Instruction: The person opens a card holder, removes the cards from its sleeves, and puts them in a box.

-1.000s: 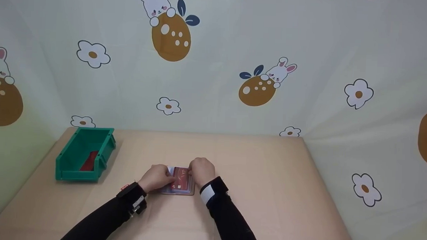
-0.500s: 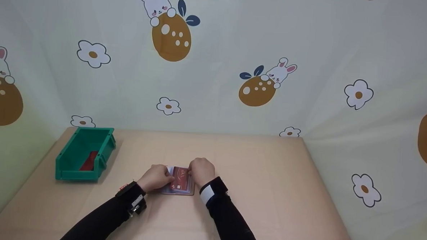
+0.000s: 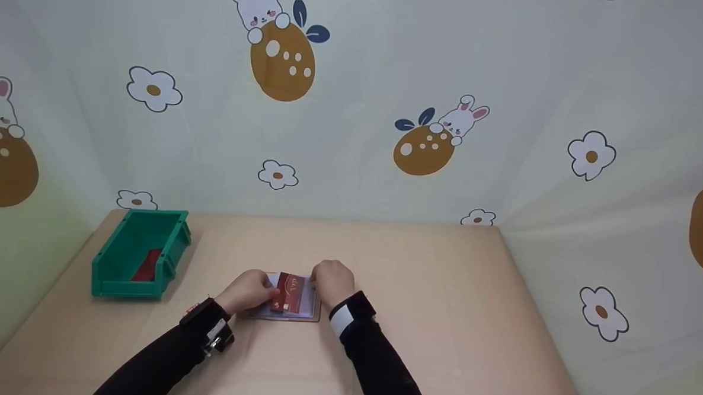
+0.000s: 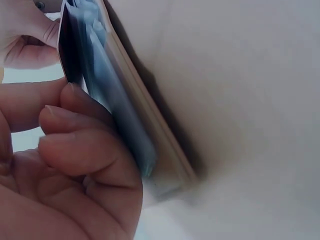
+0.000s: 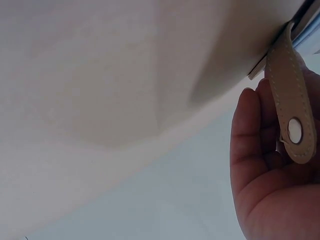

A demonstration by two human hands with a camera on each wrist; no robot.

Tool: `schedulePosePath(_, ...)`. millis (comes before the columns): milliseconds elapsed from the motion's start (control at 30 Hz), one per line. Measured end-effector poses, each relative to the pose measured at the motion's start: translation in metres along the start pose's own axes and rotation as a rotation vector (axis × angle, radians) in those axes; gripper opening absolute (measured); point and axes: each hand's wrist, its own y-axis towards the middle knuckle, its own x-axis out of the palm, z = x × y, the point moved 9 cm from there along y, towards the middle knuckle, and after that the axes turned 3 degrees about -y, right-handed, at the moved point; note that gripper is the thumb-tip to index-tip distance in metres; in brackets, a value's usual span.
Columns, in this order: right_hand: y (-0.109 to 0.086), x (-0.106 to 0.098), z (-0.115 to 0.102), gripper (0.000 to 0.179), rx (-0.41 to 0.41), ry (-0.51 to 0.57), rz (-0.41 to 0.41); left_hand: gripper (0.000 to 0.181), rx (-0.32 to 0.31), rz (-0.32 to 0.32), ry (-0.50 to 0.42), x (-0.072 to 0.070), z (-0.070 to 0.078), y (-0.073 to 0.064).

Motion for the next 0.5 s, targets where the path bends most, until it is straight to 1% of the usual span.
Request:
schedulePosePath(100,-0.0006,-0.0004,-0.0008,0.005,-0.002,0.005,0.003,0.022,-0.009,-0.007,-0.025,-0.0028,-0.0030,-0.0023)
schedulePosePath(267,-0.0010,-0.0007,-0.0008,0.005,0.004,-0.003,0.002,0.028,-0.012,-0.002,-0.053,-0.0063,-0.0075,-0.0048)
schedulePosePath(400,-0.0007,0.0013,0.0000,0.007,0.006,0.001,-0.009,0.036,0.011,0.010,-0.050,-0.0088,-0.0083,-0.0053)
schedulePosePath(500,-0.0006,0.0023,0.0003,0.008,0.008,0.004,-0.014,0.039,0.009,0.011,-0.054,-0.0102,-0.0097,-0.0056)
